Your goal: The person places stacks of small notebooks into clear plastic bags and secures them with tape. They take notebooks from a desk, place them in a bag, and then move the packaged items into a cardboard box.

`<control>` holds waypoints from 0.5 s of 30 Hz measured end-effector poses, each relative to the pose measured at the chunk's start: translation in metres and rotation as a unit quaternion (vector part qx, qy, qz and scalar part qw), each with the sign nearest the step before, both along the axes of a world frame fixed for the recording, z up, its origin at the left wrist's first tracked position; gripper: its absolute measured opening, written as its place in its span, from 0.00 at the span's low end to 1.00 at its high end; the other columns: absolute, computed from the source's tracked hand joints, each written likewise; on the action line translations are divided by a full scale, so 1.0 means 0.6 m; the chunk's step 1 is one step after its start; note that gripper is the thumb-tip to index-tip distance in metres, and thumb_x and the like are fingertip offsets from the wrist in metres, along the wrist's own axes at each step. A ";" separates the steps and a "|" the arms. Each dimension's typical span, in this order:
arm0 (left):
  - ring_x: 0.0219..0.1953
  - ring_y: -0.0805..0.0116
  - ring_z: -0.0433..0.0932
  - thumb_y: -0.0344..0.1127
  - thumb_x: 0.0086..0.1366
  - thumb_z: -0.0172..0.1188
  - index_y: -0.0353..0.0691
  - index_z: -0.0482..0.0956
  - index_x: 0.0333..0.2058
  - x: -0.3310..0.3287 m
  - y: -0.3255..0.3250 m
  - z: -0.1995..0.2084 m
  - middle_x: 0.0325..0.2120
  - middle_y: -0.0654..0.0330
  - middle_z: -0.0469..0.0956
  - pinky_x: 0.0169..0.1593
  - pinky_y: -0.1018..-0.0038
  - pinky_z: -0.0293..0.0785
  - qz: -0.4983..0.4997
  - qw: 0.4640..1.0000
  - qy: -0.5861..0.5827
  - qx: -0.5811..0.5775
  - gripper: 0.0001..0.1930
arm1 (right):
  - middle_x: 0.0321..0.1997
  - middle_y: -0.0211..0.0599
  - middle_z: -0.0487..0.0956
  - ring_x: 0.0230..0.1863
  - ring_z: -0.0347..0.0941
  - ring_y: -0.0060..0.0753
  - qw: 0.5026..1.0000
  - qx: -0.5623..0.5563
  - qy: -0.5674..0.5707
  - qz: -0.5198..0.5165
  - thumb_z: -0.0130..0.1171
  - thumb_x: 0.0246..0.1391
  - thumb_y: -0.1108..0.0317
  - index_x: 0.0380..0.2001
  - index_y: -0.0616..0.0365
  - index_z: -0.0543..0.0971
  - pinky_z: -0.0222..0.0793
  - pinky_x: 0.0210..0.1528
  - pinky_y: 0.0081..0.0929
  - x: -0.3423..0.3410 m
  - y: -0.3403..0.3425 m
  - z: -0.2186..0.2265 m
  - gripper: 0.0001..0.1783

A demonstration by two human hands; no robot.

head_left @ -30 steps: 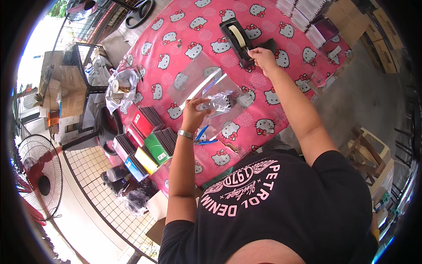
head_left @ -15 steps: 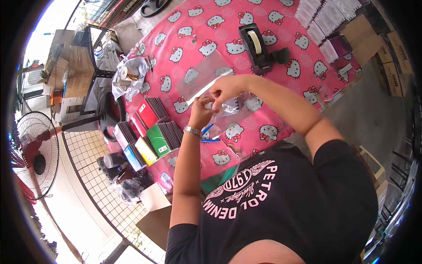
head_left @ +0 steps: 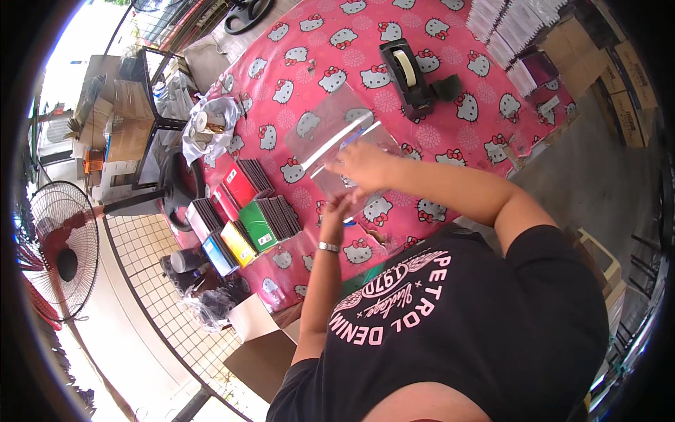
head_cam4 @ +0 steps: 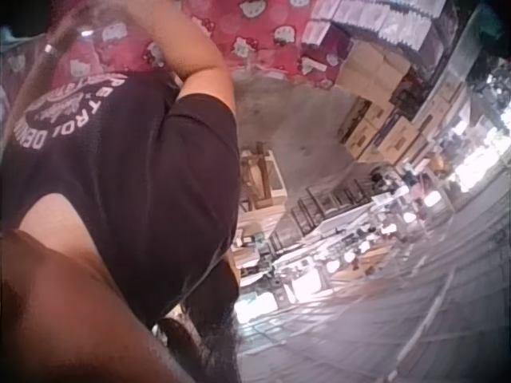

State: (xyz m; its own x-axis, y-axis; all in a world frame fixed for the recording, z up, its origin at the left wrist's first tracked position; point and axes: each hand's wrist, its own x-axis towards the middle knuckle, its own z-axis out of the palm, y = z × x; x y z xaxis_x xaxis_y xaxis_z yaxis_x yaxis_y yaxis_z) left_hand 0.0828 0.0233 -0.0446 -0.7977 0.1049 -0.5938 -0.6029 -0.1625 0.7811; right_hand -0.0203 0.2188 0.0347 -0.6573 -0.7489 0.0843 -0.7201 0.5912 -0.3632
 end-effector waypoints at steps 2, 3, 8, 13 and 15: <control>0.36 0.78 0.75 0.37 0.63 0.61 0.37 0.79 0.38 0.063 -0.006 -0.044 0.31 0.66 0.79 0.43 0.80 0.71 -0.083 0.993 -0.074 0.050 0.10 | 0.49 0.45 0.74 0.51 0.71 0.44 0.993 0.115 -0.020 0.036 0.70 0.38 0.54 0.55 0.53 0.70 0.68 0.52 0.40 0.011 -0.042 0.007 0.38; 0.38 0.75 0.76 0.38 0.64 0.60 0.35 0.78 0.41 0.068 0.013 -0.036 0.35 0.63 0.79 0.43 0.78 0.71 -0.123 0.975 -0.146 0.113 0.13 | 0.49 0.45 0.74 0.52 0.71 0.45 0.997 0.033 -0.064 0.022 0.69 0.38 0.56 0.56 0.52 0.68 0.68 0.53 0.40 0.005 -0.024 0.011 0.39; 0.49 0.61 0.75 0.35 0.61 0.62 0.34 0.66 0.54 0.039 0.031 0.009 0.44 0.56 0.76 0.59 0.65 0.68 -0.038 0.976 0.076 0.202 0.25 | 0.51 0.43 0.70 0.53 0.70 0.47 0.950 -0.241 -0.199 -0.010 0.69 0.38 0.66 0.60 0.50 0.65 0.67 0.55 0.39 0.037 0.109 0.000 0.42; 0.55 0.66 0.70 0.17 0.56 0.58 0.35 0.60 0.59 -0.022 0.031 0.040 0.52 0.55 0.70 0.58 0.71 0.69 -0.094 0.984 0.148 -0.036 0.31 | 0.60 0.43 0.64 0.61 0.64 0.49 0.957 -0.145 -0.214 -0.129 0.74 0.35 0.58 0.63 0.45 0.62 0.65 0.59 0.39 0.079 0.111 -0.047 0.49; 0.57 0.64 0.69 0.18 0.56 0.56 0.35 0.53 0.63 -0.023 0.030 0.040 0.56 0.52 0.66 0.58 0.71 0.67 -0.128 0.973 0.179 -0.064 0.36 | 0.61 0.47 0.64 0.63 0.61 0.50 0.964 -0.104 -0.188 -0.156 0.70 0.37 0.45 0.64 0.49 0.60 0.63 0.61 0.42 0.085 0.102 -0.045 0.52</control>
